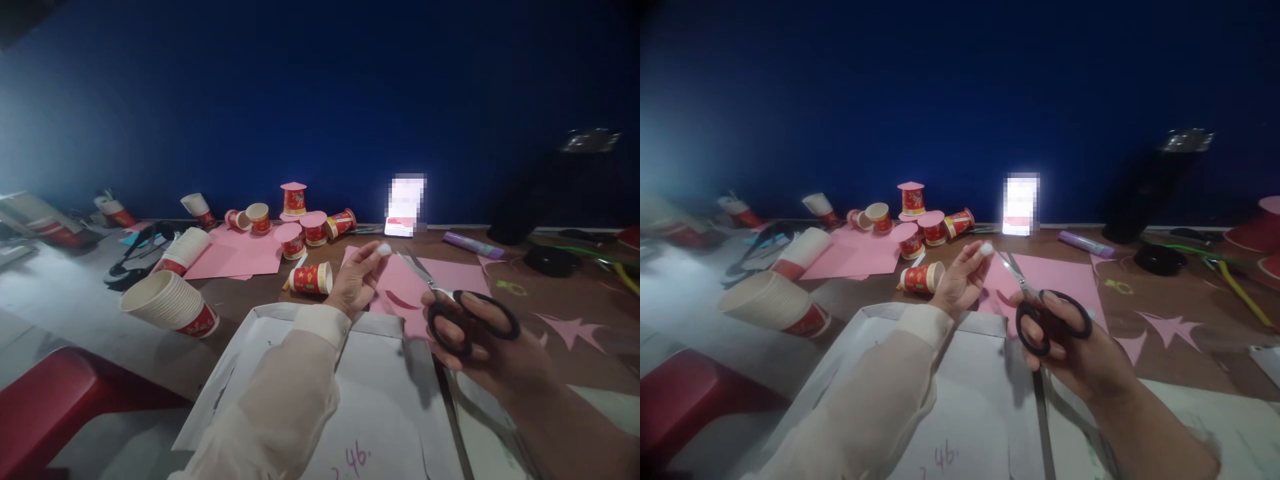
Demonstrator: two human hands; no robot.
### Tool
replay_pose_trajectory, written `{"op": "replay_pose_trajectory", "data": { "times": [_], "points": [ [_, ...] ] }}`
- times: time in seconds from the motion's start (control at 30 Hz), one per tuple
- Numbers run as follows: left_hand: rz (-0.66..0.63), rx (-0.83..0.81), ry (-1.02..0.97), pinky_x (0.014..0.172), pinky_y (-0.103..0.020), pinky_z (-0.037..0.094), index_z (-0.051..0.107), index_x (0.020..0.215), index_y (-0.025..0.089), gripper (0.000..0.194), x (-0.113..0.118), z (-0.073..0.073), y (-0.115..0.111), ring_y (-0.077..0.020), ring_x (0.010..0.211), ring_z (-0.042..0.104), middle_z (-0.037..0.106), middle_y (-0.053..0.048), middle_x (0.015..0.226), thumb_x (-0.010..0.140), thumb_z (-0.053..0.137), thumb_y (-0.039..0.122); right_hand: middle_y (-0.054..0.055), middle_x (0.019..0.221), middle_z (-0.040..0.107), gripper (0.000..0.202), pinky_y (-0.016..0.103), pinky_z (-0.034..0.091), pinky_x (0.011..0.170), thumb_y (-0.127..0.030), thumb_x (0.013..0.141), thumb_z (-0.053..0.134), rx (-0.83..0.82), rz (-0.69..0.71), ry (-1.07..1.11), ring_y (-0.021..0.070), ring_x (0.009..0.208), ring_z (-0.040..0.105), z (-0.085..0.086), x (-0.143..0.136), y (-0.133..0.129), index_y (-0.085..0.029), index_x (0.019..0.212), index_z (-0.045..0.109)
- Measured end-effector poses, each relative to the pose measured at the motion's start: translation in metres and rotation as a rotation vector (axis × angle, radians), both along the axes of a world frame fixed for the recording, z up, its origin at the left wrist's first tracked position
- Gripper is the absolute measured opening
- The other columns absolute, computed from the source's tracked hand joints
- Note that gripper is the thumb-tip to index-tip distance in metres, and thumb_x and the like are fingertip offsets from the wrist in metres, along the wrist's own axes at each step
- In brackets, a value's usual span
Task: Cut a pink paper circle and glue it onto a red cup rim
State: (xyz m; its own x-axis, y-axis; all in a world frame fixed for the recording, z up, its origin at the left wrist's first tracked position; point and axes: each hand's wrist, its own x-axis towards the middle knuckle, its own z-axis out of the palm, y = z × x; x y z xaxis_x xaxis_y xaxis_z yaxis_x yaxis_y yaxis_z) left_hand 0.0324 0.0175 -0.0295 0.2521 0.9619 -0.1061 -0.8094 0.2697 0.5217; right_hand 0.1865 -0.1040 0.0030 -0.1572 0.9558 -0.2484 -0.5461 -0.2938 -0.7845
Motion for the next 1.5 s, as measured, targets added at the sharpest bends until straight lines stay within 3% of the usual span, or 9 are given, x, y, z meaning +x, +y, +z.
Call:
{"op": "replay_pose_trajectory", "data": {
  "times": [0.1,0.27,0.37,0.67,0.83,1.0,1.23,1.5],
  "points": [
    [-0.018,0.024,-0.019,0.109,-0.028,0.048,0.073,0.088,0.013,0.016,-0.001,0.0,0.0,-0.0185,0.115,0.069,0.077,-0.007,0.104,0.078,0.071,0.0,-0.004,0.055,0.051,0.029,0.021,0.046,0.036,-0.045,0.079,0.073,-0.007,0.036,0.079,0.0043,0.04,0.018,-0.005,0.002,0.002,-0.018,0.088,0.079],
    [-0.051,0.029,-0.029,0.111,-0.029,0.046,0.074,0.089,0.012,0.018,-0.001,0.0,-0.001,-0.0202,0.12,0.066,0.075,-0.008,0.113,0.078,0.07,-0.002,-0.004,0.053,0.05,0.028,0.018,0.043,0.034,-0.042,0.074,0.077,-0.021,0.053,0.127,0.0018,0.039,0.013,-0.002,0.005,0.005,-0.015,0.082,0.08],
    [-0.051,-0.006,-0.032,0.112,-0.03,0.046,0.074,0.089,0.012,0.018,-0.002,0.001,-0.001,-0.0212,0.123,0.064,0.074,-0.009,0.118,0.077,0.07,-0.002,-0.003,0.054,0.05,0.027,0.016,0.043,0.035,-0.04,0.077,0.075,-0.028,0.067,0.149,0.0016,0.04,0.011,0.001,0.005,0.004,-0.014,0.081,0.079],
    [-0.028,0.063,0.024,0.109,-0.029,0.048,0.073,0.087,0.013,0.015,-0.002,-0.001,0.001,-0.0182,0.113,0.069,0.077,-0.006,0.101,0.079,0.07,0.001,-0.005,0.053,0.047,0.026,0.011,0.037,0.031,-0.036,0.082,0.069,-0.087,0.086,0.287,0.0008,0.042,0.002,-0.001,0.009,0.004,-0.012,0.079,0.077],
    [-0.053,0.104,0.006,0.102,-0.026,0.051,0.073,0.087,0.013,0.016,-0.003,0.0,0.001,-0.014,0.096,0.073,0.076,-0.004,0.091,0.079,0.069,0.0,-0.007,0.053,0.039,0.035,0.007,0.027,0.03,-0.039,0.088,0.061,-0.101,0.075,0.328,0.0002,0.042,0.002,0.002,0.009,0.003,-0.007,0.085,0.076],
    [-0.061,0.085,0.013,0.104,-0.027,0.049,0.073,0.088,0.013,0.017,-0.003,0.001,0.0,-0.0156,0.102,0.072,0.076,-0.004,0.091,0.079,0.069,0.0,-0.008,0.053,0.036,0.04,0.008,0.024,0.03,-0.044,0.09,0.057,-0.09,0.094,0.269,0.001,0.043,0.002,0.001,0.012,0.003,-0.01,0.087,0.077],
    [-0.062,0.088,0.025,0.107,-0.028,0.047,0.073,0.088,0.014,0.018,-0.002,0.0,-0.001,-0.0171,0.109,0.071,0.076,-0.004,0.095,0.076,0.072,0.001,-0.005,0.054,0.045,0.03,0.01,0.031,0.031,-0.039,0.084,0.067,-0.116,0.102,0.304,0.0012,0.043,0.007,-0.003,0.011,0.004,-0.01,0.083,0.076],
    [-0.034,0.007,0.005,0.108,-0.029,0.048,0.072,0.089,0.015,0.021,0.002,0.004,-0.005,-0.018,0.114,0.069,0.075,-0.004,0.099,0.076,0.07,-0.002,-0.003,0.06,0.051,0.024,0.02,0.044,0.041,-0.043,0.08,0.071,-0.046,0.079,0.048,0.0071,0.046,0.027,-0.002,-0.004,-0.001,-0.022,0.091,0.074]
  ]
}}
